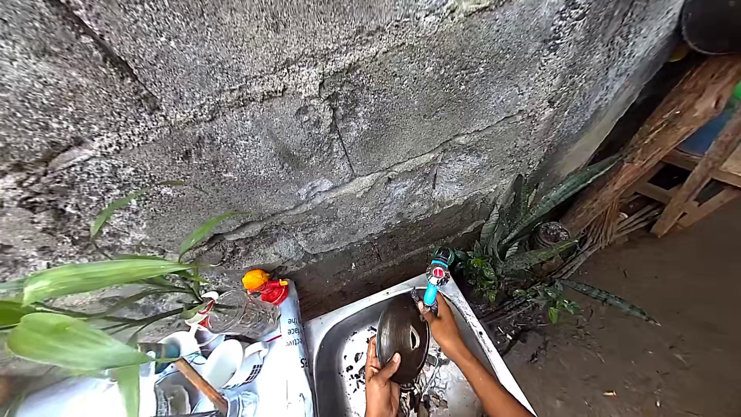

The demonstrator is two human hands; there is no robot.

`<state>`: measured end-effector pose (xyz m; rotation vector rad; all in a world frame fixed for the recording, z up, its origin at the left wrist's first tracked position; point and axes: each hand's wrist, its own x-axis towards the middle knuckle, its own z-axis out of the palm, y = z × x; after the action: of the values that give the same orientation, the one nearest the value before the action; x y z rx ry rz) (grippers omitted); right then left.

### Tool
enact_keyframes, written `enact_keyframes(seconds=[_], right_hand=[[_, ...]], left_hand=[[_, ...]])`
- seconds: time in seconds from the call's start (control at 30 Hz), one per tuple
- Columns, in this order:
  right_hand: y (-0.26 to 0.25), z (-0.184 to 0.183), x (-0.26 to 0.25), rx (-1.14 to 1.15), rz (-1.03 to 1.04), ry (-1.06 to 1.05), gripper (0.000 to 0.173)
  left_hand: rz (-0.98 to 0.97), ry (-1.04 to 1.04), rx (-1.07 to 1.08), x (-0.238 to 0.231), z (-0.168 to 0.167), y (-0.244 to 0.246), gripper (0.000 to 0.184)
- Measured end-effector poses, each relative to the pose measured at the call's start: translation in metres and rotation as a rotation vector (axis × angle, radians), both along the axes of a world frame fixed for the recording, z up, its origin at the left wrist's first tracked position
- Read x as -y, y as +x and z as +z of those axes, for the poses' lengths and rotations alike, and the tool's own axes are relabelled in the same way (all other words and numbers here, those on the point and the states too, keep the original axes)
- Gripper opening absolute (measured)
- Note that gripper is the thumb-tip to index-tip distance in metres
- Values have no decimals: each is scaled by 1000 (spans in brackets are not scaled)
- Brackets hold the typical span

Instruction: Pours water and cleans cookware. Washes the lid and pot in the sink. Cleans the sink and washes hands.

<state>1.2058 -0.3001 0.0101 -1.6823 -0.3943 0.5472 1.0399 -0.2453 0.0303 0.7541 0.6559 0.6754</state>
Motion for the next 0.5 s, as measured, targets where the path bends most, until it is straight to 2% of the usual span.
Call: enact_keyframes(seconds=[0.03,0.13,0.2,0.27,0.37,0.43,0.5], right_hand=[[-3,-6,3,-46,5,1,51],[-16,-20,5,4,-29,53,56],[-22,-15,4,85,28,54,50],[-26,-7,7,180,116,38,45],[-25,-6,6,379,279,114,34],[-29,1,3,535,451,134,27],[-33,10,1,657,584,147,23]], left_hand=[[-37,-35,-21,-2,-2,-6,74],[-251,-18,-201,-14,6,-17,54],[-378,13,-284,-22,13,-20,54],[-460,-7,-263,-30,16,-26,49],[-528,43,-160,-38,14,-25,33],[-519,171,-211,-34,10,-18,31],[-428,297,-288,-24,1,-10,22]])
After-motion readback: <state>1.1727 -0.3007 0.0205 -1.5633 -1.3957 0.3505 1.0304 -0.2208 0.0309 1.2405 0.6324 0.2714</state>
